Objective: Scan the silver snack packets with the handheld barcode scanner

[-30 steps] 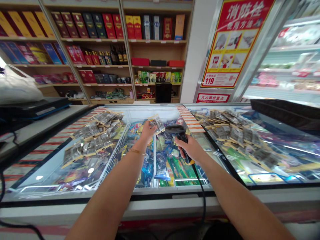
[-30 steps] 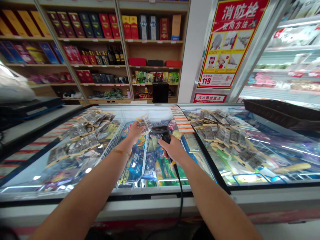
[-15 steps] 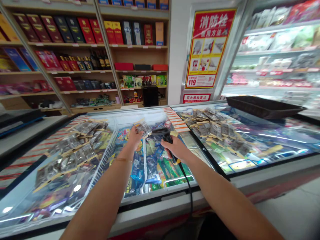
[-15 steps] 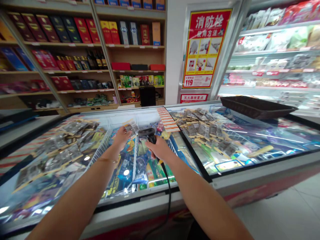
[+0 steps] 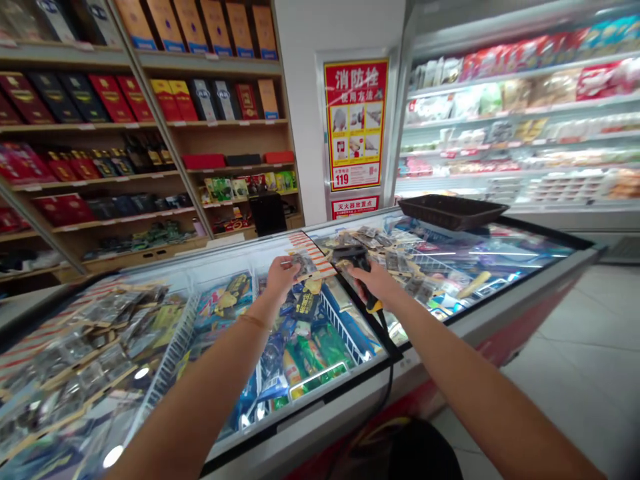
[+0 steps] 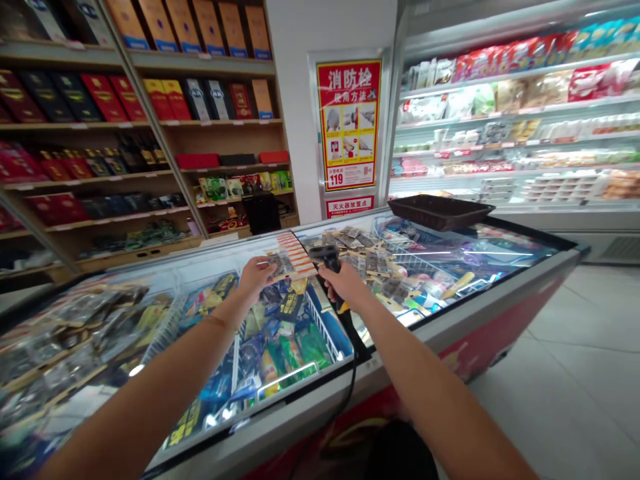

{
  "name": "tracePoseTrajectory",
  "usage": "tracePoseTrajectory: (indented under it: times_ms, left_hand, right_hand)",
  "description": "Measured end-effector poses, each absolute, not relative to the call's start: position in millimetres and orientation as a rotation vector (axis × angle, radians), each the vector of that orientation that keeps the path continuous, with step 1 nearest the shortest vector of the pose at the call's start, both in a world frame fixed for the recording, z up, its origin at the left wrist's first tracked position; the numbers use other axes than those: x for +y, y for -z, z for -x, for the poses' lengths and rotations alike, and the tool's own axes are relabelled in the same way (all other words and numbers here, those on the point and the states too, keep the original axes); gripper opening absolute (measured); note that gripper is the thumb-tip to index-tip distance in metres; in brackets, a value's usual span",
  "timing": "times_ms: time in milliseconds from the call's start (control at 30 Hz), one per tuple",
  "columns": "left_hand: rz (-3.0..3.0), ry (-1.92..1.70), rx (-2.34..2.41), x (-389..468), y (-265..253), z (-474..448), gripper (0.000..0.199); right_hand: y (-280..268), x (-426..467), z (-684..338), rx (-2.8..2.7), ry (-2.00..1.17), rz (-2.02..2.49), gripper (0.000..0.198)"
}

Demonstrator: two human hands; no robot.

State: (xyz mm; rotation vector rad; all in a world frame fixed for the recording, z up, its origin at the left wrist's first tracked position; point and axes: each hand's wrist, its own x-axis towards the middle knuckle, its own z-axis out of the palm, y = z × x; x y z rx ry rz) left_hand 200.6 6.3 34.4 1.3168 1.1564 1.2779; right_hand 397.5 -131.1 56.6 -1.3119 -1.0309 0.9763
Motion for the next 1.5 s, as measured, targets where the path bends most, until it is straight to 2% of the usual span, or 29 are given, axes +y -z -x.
tracePoseTrajectory:
  times_ms: [300,533,667,833,1033,1167,1300,1400,1500]
  left_hand:
    - [-1.464,-1.127,0.847,12.6,-55.5,-371.3,0.04]
    - [-1.607,-1.191,0.83,21.3,-48.8,-386.9,0.039]
    - [-1.684,-1.229,0.986,31.1,-42.3,-342.3,0.037]
    - [-1.759,-1.204,1.295,33.5,-30.9,-244.4,0.033]
    - [-1.759,-1.09,1.792,9.9,-22.7,-98.2,0.049]
    - [-1.833,-0.716,2.269,-21.4,-27.1,-14.1,0.062]
    - [-1.888,-0.355,2.622,-57.1,-33.1,44.1,0.066]
    - [-1.765,-0.07,2.666,-75.4,-33.8,63.3,0.07]
    - [-1.756,0.01,2.58,-85.1,-31.2,61.5,0.071]
  right_hand:
    - [-69.4,-149.5,-501.4,-0.771,-0.825,1.424,0.018]
    - [-54.5,-145.6,-503.8,-0.744,-0.845,1.453,0.022]
    - [-51.6,-138.4,-486.3,-0.753,-0.88,1.468,0.023]
    - [-53.8,-125.6,-441.4,-0.816,-0.929,1.424,0.027]
    - [-53.9,-99.8,-346.6,-0.999,-1.048,1.355,0.021]
    - [-47.4,-85.0,-278.8,-1.09,-1.17,1.275,0.022]
    - [-28.3,-75.9,-240.0,-1.115,-1.24,1.204,0.023]
    - [-13.9,-71.7,-235.3,-1.099,-1.29,1.225,0.022]
    - [-7.8,-70.9,-241.2,-1.055,-1.296,1.258,0.021]
